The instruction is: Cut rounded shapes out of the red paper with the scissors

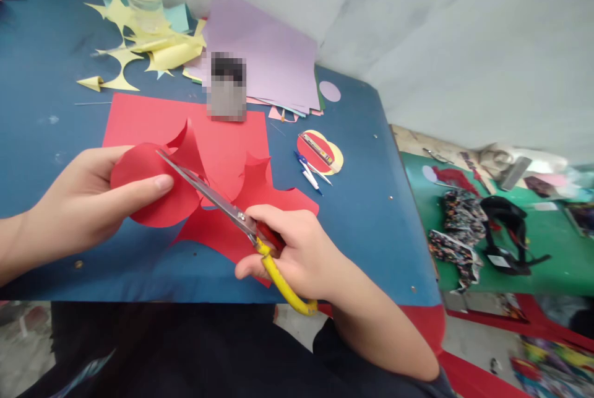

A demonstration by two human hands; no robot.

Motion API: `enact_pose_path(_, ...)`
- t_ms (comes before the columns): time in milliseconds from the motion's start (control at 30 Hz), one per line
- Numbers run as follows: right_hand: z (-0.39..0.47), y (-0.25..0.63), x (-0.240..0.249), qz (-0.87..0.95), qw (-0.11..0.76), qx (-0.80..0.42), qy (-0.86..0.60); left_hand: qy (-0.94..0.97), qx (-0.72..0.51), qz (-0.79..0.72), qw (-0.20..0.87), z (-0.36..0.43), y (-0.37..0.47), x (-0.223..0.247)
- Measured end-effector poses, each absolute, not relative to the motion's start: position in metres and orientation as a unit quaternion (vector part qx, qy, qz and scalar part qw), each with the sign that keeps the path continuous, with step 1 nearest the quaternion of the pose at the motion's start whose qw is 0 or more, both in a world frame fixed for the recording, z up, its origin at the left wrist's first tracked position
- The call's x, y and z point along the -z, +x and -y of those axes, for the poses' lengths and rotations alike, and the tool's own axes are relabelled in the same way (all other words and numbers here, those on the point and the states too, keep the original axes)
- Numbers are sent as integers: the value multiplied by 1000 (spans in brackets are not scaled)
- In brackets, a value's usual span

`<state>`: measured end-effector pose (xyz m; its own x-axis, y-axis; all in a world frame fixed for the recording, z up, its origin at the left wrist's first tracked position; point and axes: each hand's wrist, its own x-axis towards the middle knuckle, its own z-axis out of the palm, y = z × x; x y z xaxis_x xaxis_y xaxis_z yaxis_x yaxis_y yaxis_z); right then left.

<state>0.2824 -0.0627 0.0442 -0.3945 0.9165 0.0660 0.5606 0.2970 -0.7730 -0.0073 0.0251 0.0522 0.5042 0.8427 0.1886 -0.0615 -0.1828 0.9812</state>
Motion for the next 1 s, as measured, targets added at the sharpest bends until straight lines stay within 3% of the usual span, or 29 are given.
enact_pose_path(1000, 62, 281, -46, 794, 203, -281, -499, 691, -349, -311, 551, -23, -4, -53)
